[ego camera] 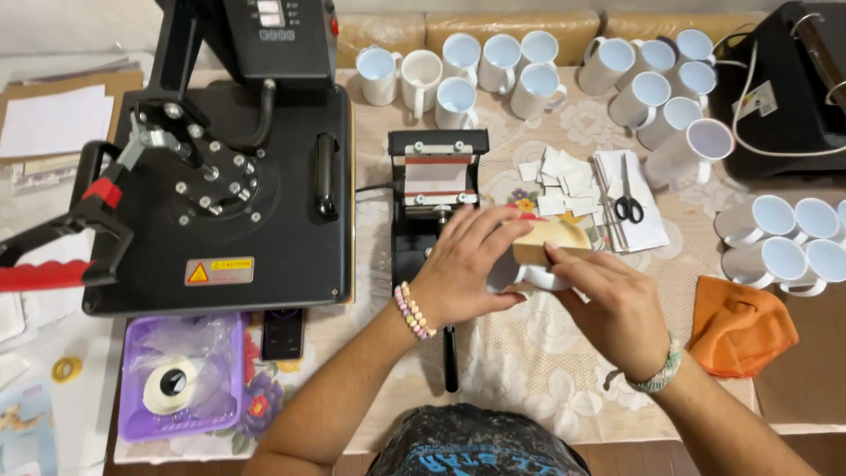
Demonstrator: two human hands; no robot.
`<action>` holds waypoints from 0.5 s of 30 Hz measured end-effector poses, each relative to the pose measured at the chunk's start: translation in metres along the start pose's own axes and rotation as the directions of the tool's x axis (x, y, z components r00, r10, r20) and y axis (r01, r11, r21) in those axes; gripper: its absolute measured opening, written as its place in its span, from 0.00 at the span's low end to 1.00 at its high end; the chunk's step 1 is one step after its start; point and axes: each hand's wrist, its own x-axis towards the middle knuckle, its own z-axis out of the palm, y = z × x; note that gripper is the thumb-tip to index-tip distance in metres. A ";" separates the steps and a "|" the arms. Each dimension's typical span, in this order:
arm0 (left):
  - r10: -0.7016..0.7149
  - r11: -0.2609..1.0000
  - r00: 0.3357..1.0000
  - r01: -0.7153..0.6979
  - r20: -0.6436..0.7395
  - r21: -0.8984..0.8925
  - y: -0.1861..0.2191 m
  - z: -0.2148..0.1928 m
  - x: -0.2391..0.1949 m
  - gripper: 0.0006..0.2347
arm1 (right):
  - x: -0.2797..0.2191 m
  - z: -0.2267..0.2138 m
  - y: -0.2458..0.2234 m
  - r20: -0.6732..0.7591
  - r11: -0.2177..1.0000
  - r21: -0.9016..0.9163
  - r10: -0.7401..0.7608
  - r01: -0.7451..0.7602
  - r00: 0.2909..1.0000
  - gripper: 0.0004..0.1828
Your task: The person wraps a white ceramic mug with a sheet of brown transfer paper, smoothing it around the curved surface. They then place the wrapped mug into a mug press machine, secure it with a lever, and wipe the machine's roller with an orange cloth.
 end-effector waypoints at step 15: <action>0.172 0.985 0.974 -0.174 -0.147 -0.002 -0.009 0.011 -0.012 0.31 | 0.004 0.001 -0.006 0.060 0.997 0.067 -0.031 0.027 0.998 0.07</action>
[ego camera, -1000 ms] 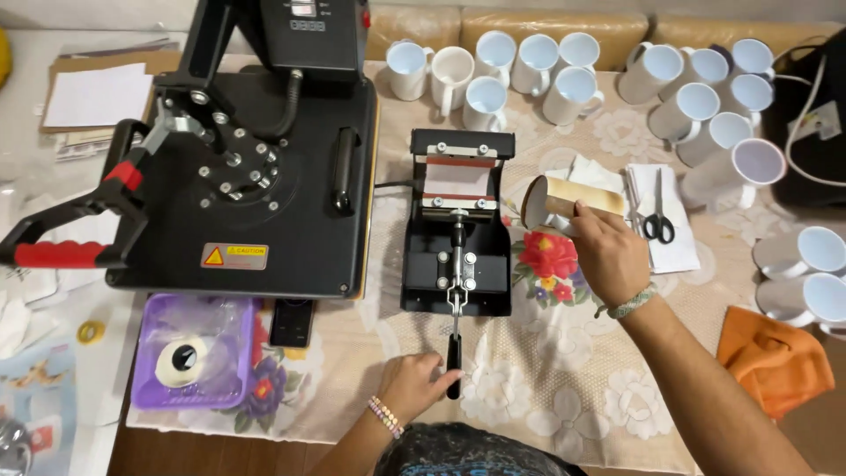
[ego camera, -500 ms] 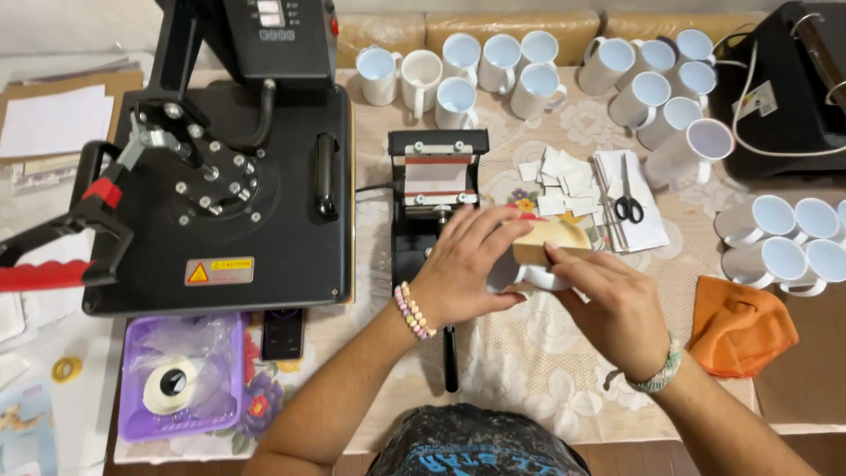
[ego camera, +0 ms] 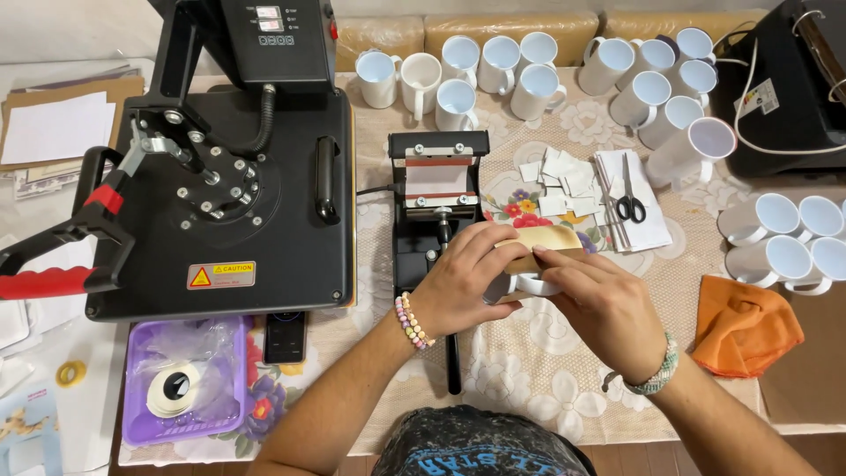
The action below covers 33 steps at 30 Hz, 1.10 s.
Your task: The person wraps a white ceramic mug with a sheet of brown transfer paper, smoothing it around the curved surface. They then place the wrapped mug into a mug press machine, secure it with a lever, and wipe the machine's roller with an orange cloth.
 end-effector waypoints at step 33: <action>-0.469 0.203 0.542 0.835 0.698 -0.512 -0.060 -0.035 -0.002 0.32 | -0.009 0.022 0.004 0.081 0.838 -0.150 -0.519 0.525 0.851 0.05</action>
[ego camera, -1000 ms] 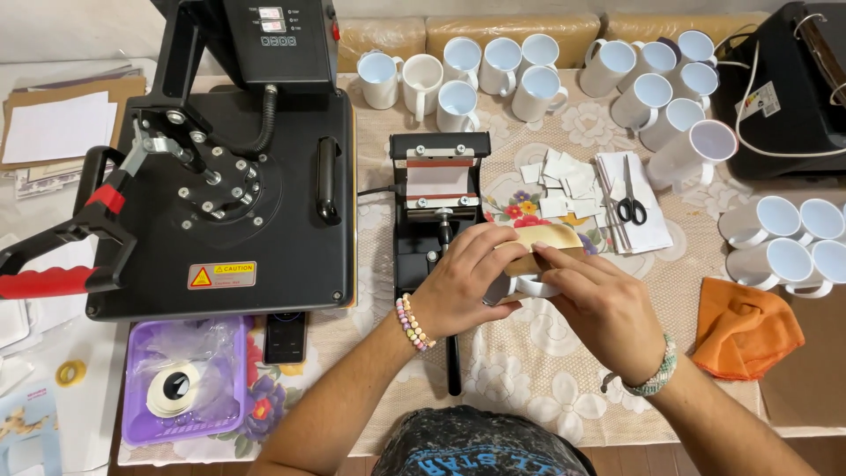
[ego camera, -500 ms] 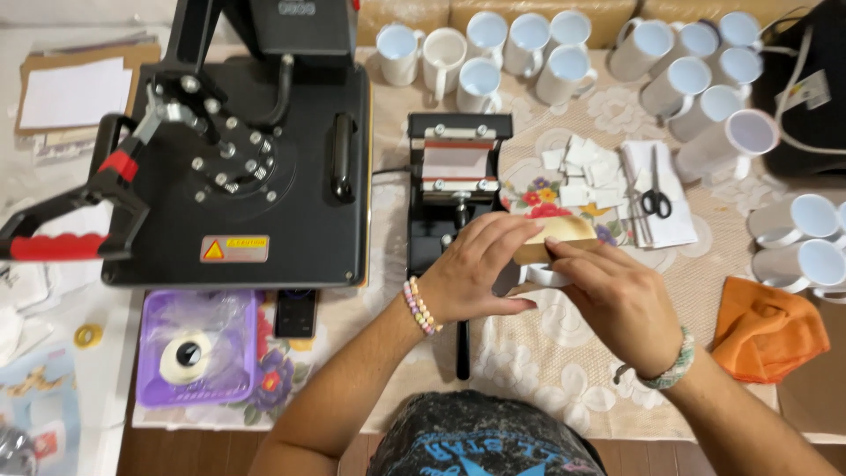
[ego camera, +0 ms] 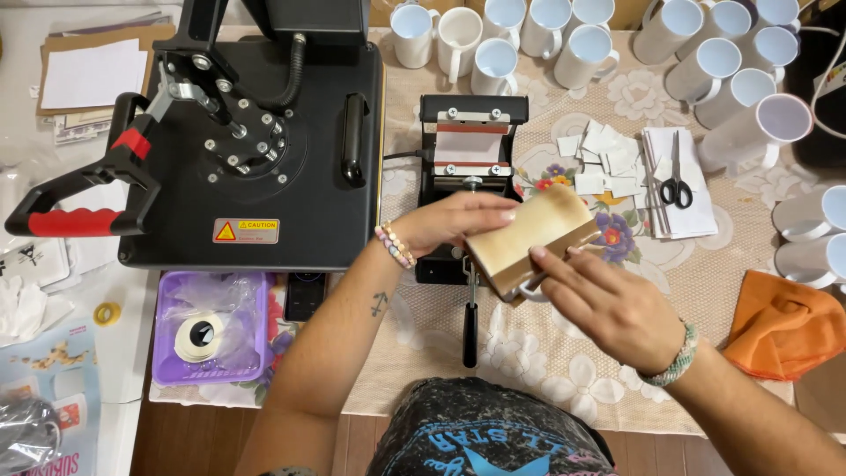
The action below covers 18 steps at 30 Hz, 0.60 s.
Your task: The person wraps a white ceramic mug with a sheet of brown transfer paper, smoothing it around the curved surface. They then place the wrapped mug into a mug press machine, secure it with a lever, and wipe the machine's roller with an orange cloth.
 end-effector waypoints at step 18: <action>-0.052 0.936 0.993 0.085 0.106 -0.342 -0.004 0.034 -0.014 0.29 | 0.018 -0.021 -0.008 -0.066 0.987 0.002 -0.162 0.162 0.985 0.09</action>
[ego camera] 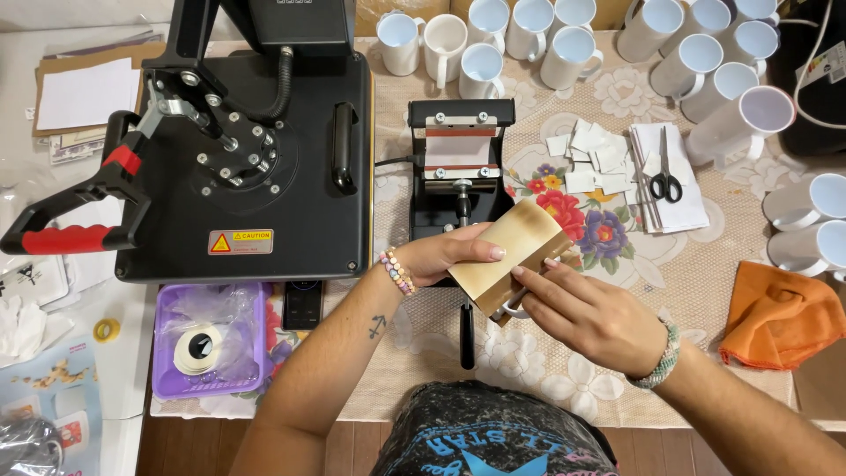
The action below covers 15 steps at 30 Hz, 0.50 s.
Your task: The person wraps a white ceramic mug with a sheet of brown transfer paper, smoothing it around the curved surface. They then place the wrapped mug into a mug press machine, secure it with a lever, and wipe the machine's roller with an orange cloth.
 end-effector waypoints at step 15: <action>-0.032 0.998 0.999 0.032 -0.014 0.047 0.005 0.009 -0.004 0.27 | -0.008 0.008 0.001 0.037 0.999 0.023 0.033 -0.034 0.999 0.10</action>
